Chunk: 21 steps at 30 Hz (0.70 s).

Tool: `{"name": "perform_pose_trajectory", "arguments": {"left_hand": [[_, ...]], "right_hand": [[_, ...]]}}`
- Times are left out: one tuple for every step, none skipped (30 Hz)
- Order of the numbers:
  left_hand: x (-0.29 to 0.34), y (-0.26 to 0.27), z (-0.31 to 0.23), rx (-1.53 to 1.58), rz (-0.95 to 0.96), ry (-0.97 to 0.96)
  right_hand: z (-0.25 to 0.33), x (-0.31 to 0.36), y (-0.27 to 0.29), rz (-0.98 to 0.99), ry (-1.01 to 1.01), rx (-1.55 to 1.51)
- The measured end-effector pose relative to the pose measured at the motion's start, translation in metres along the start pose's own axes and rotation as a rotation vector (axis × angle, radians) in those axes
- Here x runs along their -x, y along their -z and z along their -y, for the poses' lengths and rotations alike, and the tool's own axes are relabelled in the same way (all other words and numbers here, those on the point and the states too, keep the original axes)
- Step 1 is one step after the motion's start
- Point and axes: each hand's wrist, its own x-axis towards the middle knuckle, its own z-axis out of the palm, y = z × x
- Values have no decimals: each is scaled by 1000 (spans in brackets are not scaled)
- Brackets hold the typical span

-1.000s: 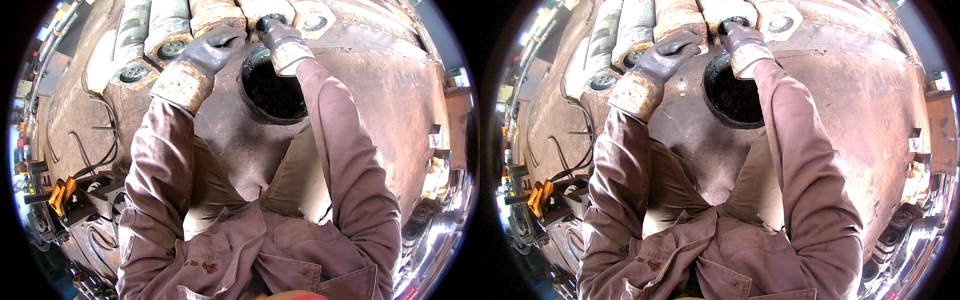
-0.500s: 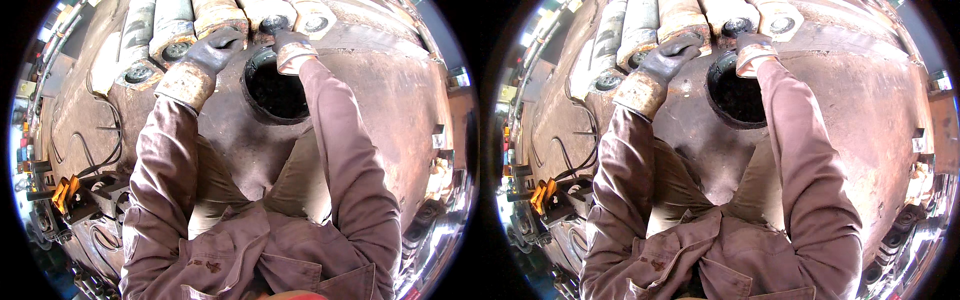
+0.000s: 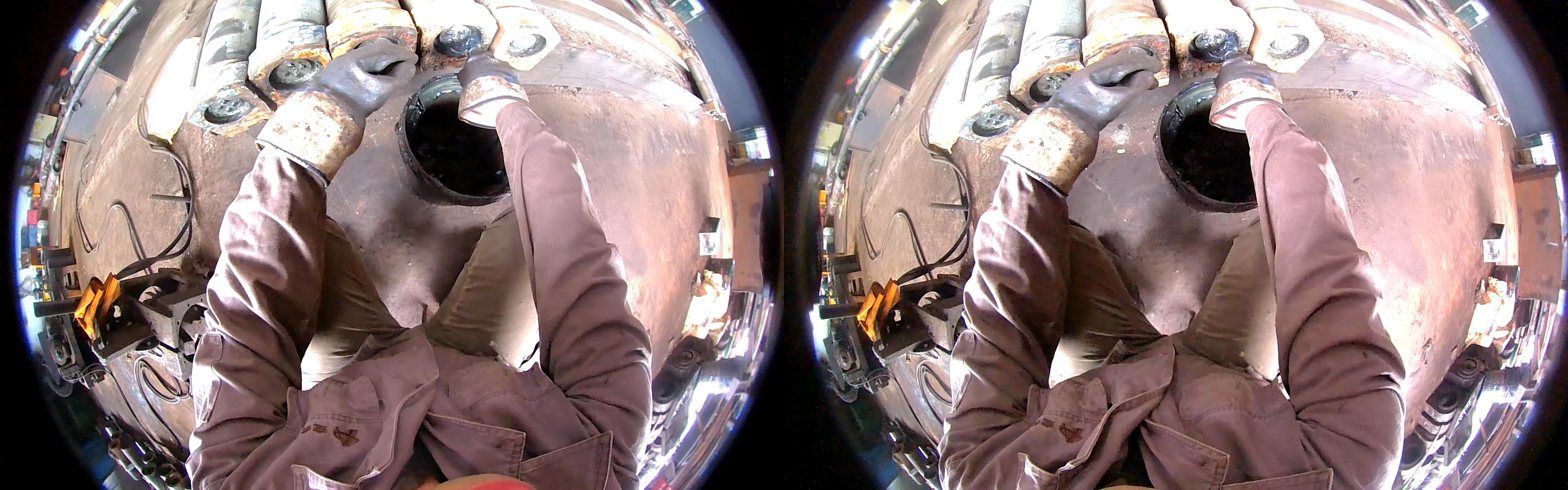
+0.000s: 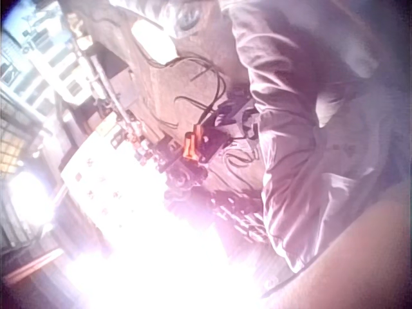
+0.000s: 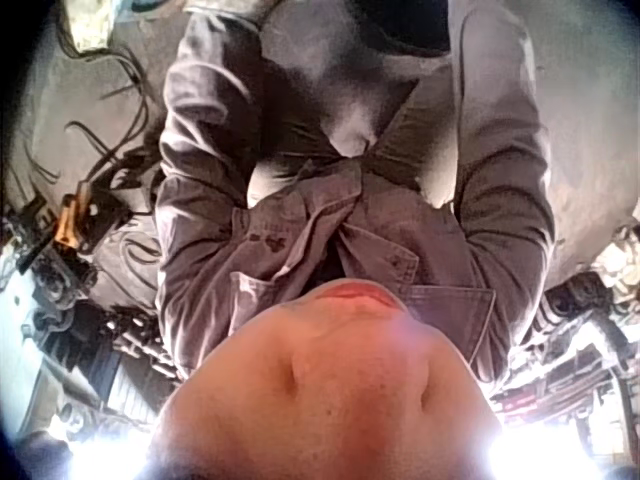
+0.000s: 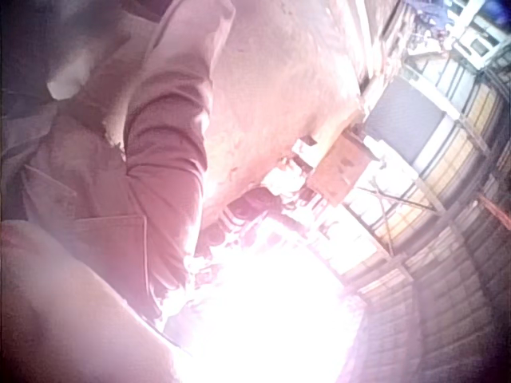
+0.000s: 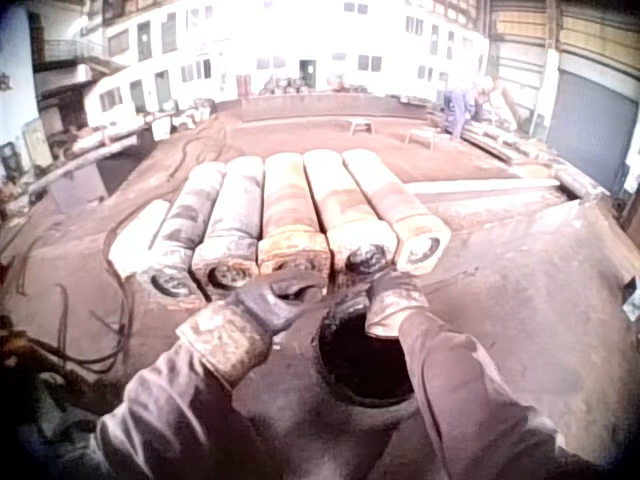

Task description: The person applies a dark substance, likely grease or sealant, to the ends and interiors of several large metal cylinders using their gloved hands, repeatedly dipping their hand into a black bucket to gather more material.

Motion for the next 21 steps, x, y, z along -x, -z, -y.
{"name": "perform_pose_trajectory", "arguments": {"left_hand": [[2, 1, 7, 30, -27, -24], [3, 2, 12, 58, -55, -49], [-3, -5, 8, 74, -47, -64], [-7, -12, 3, 90, -39, -71], [-14, -20, -3, 112, -29, -84], [-10, -8, -4, 87, -43, -73], [-6, -5, -4, 30, -29, -109], [-2, -2, -3, -27, -12, -146], [0, 1, -3, -78, -1, -136], [1, 0, -1, -79, -4, -137], [4, -2, 1, -25, -33, -95], [3, -9, 3, 37, -55, -61], [0, -13, 6, 44, -52, -67], [-5, -15, 9, 24, -33, -62], [-10, -18, 8, 6, -11, -62], [-10, -13, 10, 0, -13, -61], [-10, -9, 11, -10, -24, -106], [-10, -6, 11, -18, -35, -152], [-11, -4, 11, 60, -27, -93], [-15, -12, 10, 78, -20, -102], [-20, -21, 9, 98, -8, -97]], "right_hand": [[0, -5, -5, -45, 4, -50], [-1, -11, -13, -90, 7, -100], [-16, -24, -33, -85, -12, -90], [-31, -40, -53, -37, 37, -163], [-50, -52, -73, 17, 72, -238], [-39, -62, -71, 22, 86, -290], [-31, -58, -68, 28, 72, -307], [-24, -52, -62, 26, 61, -314], [-20, -43, -57, 21, 52, -328], [-23, -35, -51, 18, 37, -332], [-25, -27, -46, 18, 31, -336], [-33, -19, -46, 22, 16, -340], [-39, -12, -45, 31, 3, -344], [-44, -8, -44, 36, -6, -348], [-51, -1, -42, 41, -18, -355], [-50, 0, -36, 39, -11, -368], [-49, 1, -31, 36, 2, -382], [-49, 3, -26, 32, 13, -399], [-49, 7, -21, 26, 26, -417], [-54, 15, -18, 33, 22, -428], [-60, 24, -15, 39, 22, -441]]}}
